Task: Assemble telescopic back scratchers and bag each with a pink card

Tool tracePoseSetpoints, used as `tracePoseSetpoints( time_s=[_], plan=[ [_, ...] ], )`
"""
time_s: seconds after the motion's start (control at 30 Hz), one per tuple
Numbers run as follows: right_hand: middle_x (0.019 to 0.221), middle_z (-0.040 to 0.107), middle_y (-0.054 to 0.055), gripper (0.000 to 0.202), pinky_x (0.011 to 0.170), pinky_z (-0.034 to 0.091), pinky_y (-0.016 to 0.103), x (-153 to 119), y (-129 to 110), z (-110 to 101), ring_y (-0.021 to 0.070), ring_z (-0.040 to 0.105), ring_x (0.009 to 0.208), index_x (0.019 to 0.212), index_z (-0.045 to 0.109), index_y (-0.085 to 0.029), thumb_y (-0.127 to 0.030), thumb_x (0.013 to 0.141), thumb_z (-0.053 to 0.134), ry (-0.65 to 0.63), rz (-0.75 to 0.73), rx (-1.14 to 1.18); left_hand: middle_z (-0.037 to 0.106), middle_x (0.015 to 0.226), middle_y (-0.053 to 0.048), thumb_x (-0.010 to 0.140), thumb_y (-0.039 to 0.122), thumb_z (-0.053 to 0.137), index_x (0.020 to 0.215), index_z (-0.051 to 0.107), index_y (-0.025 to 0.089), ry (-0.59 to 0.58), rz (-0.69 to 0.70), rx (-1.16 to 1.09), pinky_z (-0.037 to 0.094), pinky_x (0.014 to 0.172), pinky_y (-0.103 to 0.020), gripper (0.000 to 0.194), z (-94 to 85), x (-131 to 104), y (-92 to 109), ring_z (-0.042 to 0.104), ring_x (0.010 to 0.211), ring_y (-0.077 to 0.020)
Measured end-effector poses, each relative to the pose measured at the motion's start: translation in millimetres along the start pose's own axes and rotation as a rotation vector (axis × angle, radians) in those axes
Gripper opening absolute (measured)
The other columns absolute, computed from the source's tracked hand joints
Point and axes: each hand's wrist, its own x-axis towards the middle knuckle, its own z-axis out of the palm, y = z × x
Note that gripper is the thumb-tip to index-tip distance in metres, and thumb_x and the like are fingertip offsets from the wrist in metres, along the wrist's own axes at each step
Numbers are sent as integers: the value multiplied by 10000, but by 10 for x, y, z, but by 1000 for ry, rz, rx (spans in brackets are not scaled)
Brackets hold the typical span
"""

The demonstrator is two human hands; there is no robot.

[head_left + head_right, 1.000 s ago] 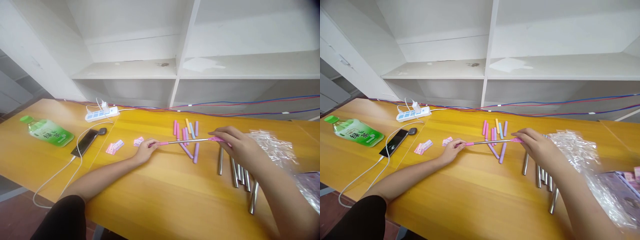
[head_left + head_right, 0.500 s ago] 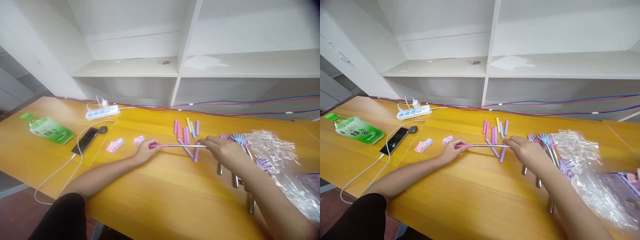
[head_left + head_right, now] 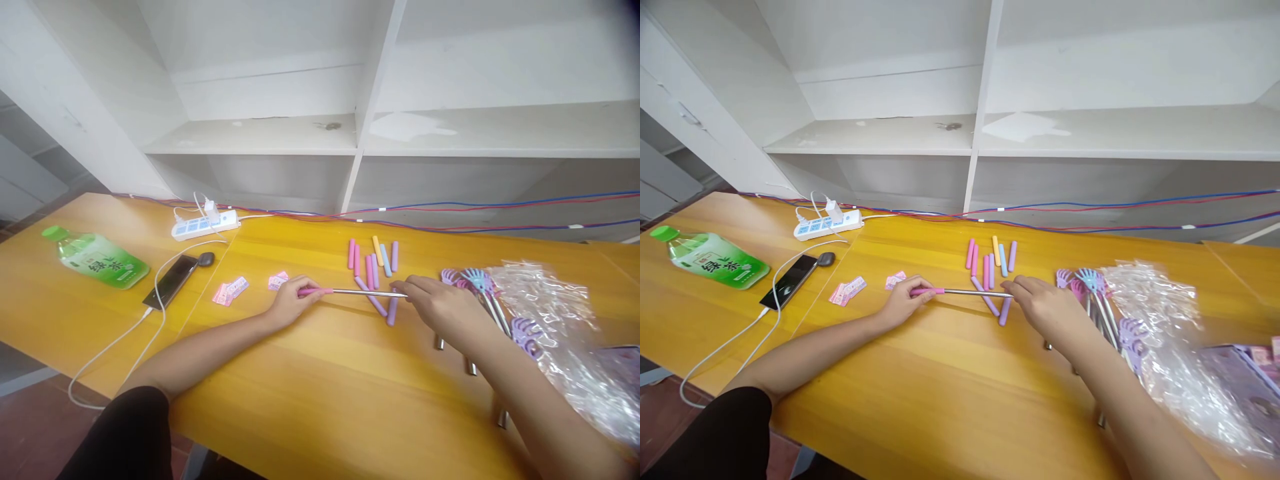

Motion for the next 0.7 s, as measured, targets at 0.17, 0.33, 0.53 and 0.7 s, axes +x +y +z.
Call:
tracePoseSetpoints(
  time_s=[0.17, 0.33, 0.53, 0.7],
  plan=[
    [1044, 692, 88, 411, 577, 369, 255, 3, -8, -45, 180, 660, 863, 1223, 662, -172, -64, 939, 385, -8, -30, -24, 728, 940, -48, 954, 507, 683, 975, 762, 200, -43, 25, 42, 463, 798, -292, 317, -1, -13, 24, 652, 895, -192],
    [1062, 693, 69, 411, 620, 393, 250, 62, -221, 107, 167, 663, 878, 1229, 648, -180, -23, 942, 399, 12, -107, -43, 747, 976, -40, 960, 447, 688, 1046, 760, 212, -182, 68, 83, 453, 769, -276, 261, 18, -65, 65, 658, 855, -169],
    [1082, 689, 73, 436, 510, 246, 280, 93, -520, 301, 151, 651, 835, 1304, 608, -194, -21, 966, 393, -76, -45, -109, 766, 984, -48, 946, 459, 710, 1010, 770, 215, -173, 62, 71, 469, 787, -281, 259, 13, -99, 120, 679, 872, -177],
    [1104, 684, 93, 440, 506, 234, 283, 86, -569, 255, 148, 652, 863, 1309, 603, -201, -36, 954, 402, -107, -18, -92, 767, 978, -47, 951, 467, 704, 1010, 769, 216, -183, 68, 61, 464, 773, -285, 267, 24, -111, 142, 672, 849, -175]
  ],
)
